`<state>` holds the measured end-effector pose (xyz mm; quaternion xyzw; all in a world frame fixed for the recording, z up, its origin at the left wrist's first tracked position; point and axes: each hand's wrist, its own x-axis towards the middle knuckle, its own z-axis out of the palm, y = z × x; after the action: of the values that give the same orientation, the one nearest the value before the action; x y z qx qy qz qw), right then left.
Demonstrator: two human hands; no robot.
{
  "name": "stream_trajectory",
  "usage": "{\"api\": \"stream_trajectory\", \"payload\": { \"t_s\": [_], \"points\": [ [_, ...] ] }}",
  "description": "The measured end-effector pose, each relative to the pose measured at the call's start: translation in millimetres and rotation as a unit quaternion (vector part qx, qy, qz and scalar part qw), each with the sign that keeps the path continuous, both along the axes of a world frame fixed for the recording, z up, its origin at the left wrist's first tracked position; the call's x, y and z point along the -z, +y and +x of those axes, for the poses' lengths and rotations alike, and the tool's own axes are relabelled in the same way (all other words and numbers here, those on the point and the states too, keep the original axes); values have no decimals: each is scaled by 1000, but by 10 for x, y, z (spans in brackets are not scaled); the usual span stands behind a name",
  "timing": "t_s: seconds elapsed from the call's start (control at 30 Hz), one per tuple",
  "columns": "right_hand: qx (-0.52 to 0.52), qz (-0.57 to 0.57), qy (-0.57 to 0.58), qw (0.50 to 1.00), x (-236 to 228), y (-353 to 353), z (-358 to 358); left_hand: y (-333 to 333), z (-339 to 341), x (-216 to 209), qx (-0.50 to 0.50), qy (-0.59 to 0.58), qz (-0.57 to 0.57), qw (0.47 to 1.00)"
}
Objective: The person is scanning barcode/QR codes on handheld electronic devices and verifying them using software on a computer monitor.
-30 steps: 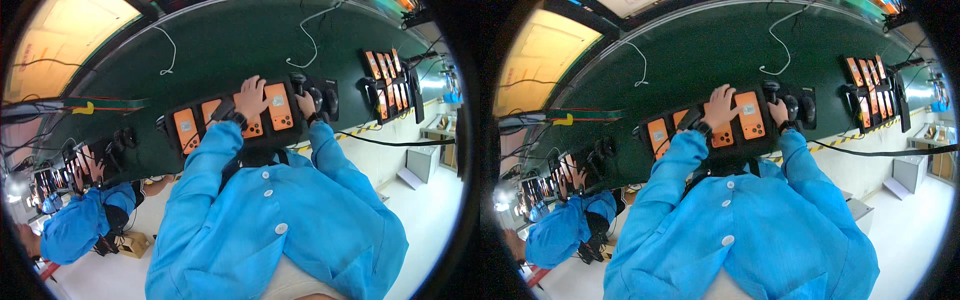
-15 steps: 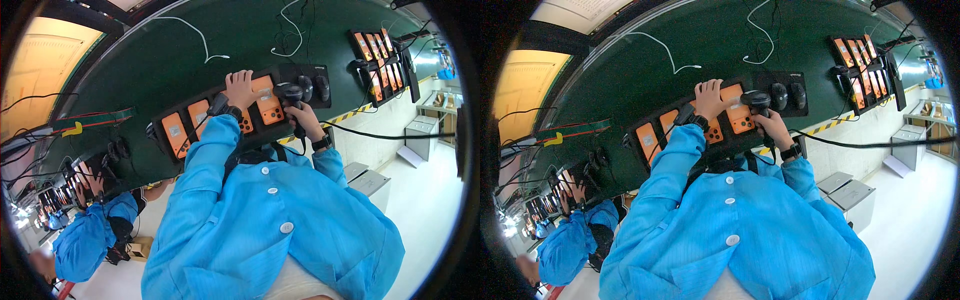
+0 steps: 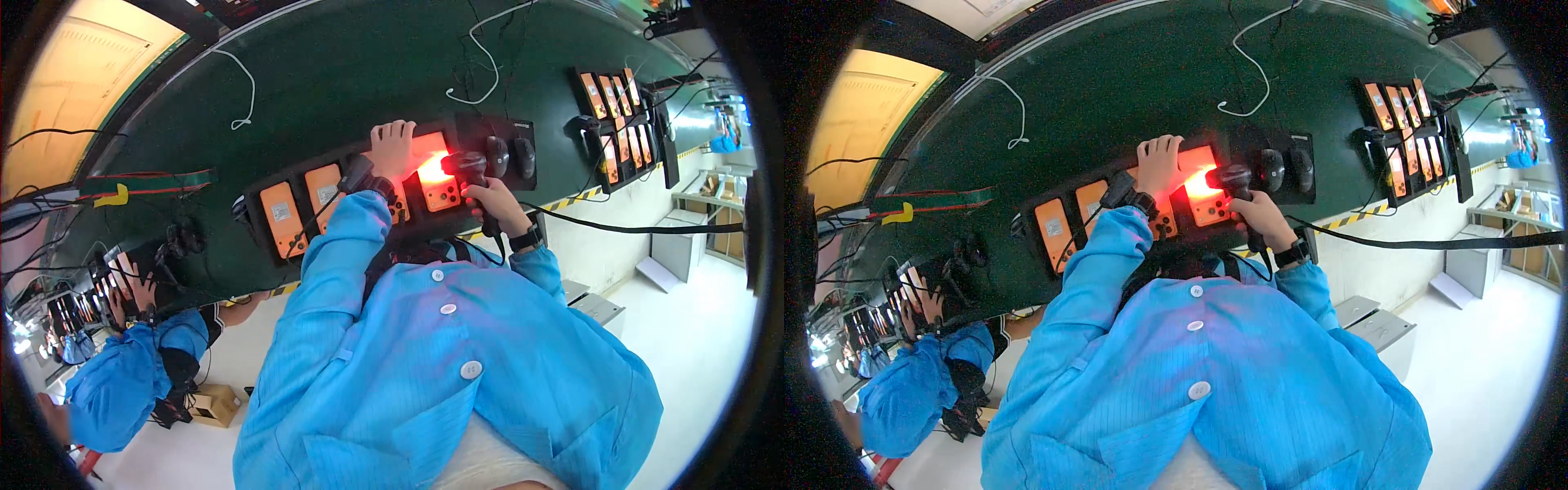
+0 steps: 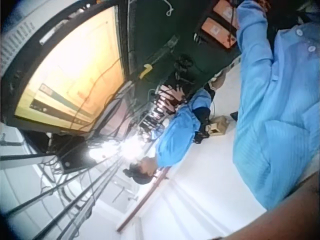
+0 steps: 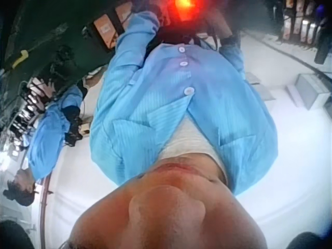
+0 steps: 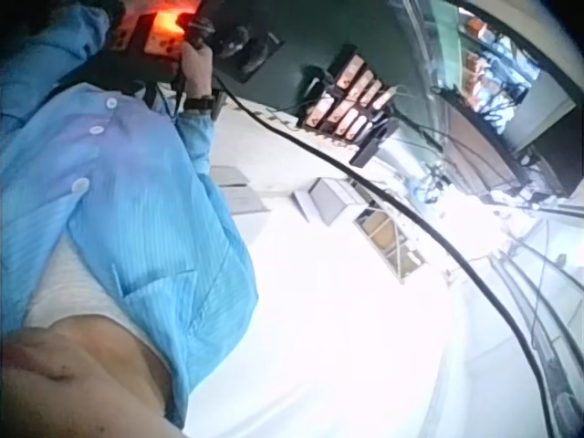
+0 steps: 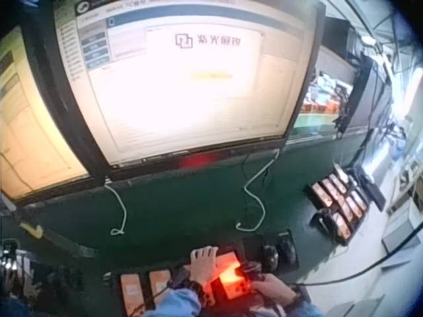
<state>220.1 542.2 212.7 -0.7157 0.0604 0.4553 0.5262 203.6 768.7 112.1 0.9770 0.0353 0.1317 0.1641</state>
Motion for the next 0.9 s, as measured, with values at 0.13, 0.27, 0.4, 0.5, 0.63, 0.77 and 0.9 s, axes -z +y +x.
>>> {"api": "stream_trajectory", "payload": {
  "t_s": [0.13, 0.27, 0.4, 0.5, 0.63, 0.77, 0.9],
  "points": [
    [4, -5, 21, 1000, -69, -13, 18, 0, -9, -9, 2, 3, 4, 1000],
    [20, 12, 24, 999, -18, -64, 64, -38, -55, -69, 5, 45, -5, 999],
    [-29, 11, 71, 997, -123, -123, 185, -64, -55, -152, -1, 98, -45, 994],
    [-40, -5, 91, 995, -206, -82, 178, -57, -43, -191, -4, 104, -46, 994],
    [35, 15, 31, 999, 74, 8, 305, -17, -28, -115, -4, 85, -40, 996],
    [126, -11, -132, 983, 947, 29, 729, -89, -31, -156, -23, 7, -32, 999],
    [25, -137, -370, 919, 1469, 171, 937, -110, -128, -185, 141, 23, -39, 989]
  ]
}}
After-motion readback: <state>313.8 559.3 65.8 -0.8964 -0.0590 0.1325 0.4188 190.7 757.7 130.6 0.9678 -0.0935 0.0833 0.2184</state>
